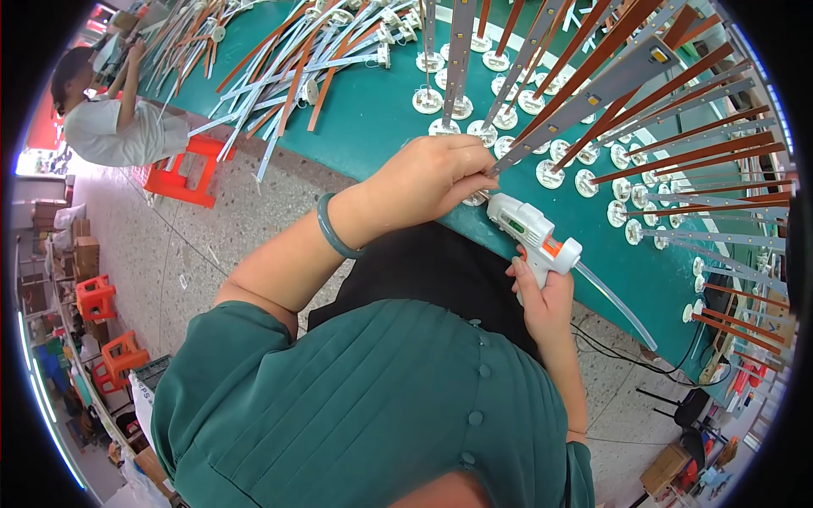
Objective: Glue wooden rods into circular white plastic bases using a hot glue gun.
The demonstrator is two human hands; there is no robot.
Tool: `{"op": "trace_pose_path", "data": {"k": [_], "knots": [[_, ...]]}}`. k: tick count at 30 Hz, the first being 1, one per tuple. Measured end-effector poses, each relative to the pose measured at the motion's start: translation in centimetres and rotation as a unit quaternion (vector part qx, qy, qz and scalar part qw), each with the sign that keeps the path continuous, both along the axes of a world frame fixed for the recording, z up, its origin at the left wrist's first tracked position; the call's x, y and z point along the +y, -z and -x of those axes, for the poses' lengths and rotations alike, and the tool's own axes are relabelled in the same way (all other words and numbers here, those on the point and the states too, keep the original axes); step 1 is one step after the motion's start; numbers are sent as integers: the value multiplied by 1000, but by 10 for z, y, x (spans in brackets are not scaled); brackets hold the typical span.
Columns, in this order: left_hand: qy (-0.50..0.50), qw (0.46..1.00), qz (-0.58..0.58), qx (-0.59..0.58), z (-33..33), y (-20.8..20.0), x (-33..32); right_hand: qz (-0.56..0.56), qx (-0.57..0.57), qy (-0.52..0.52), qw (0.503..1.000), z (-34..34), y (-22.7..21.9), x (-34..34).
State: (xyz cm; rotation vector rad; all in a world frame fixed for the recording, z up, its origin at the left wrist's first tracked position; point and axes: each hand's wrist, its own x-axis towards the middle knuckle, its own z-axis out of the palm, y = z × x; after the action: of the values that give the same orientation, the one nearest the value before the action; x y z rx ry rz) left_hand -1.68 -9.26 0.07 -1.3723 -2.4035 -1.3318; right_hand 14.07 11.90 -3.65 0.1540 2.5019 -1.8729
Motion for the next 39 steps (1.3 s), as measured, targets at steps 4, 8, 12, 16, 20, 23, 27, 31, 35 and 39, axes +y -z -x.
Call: {"op": "trace_pose_path", "data": {"k": [4, 8, 12, 16, 20, 23, 27, 31, 35, 39], "knots": [[1, 1000, 23, 0, -2, 0, -1, 36, -27, 24, 999, -1, -5, -1], [-4, 999, 37, -10, -8, -7, -2, 130, -69, 23, 989, -4, -6, 13], [23, 999, 5, -41, -12, -10, -6, 203, -69, 2, 977, -15, -4, 32], [33, 999, -26, -33, -13, -8, -2, 216, -69, 2, 974, -20, -6, 30], [48, 999, -3, 10, -13, -7, 1, 196, -73, 10, 978, -14, -7, 23], [46, 998, 25, -21, -12, -9, -1, 170, -76, -11, 982, -13, -5, 22], [46, 999, 15, -23, -14, -9, -1, 156, -85, -14, 984, -8, -8, 17], [47, 998, 17, -29, -13, -6, -1, 152, -92, -1, 984, -3, -12, 14], [52, 998, 16, -33, -13, -7, -2, 148, -101, 4, 984, -1, -11, 14], [53, 998, 16, -37, -13, -6, -2, 143, -113, 3, 983, 0, -10, 17]]}}
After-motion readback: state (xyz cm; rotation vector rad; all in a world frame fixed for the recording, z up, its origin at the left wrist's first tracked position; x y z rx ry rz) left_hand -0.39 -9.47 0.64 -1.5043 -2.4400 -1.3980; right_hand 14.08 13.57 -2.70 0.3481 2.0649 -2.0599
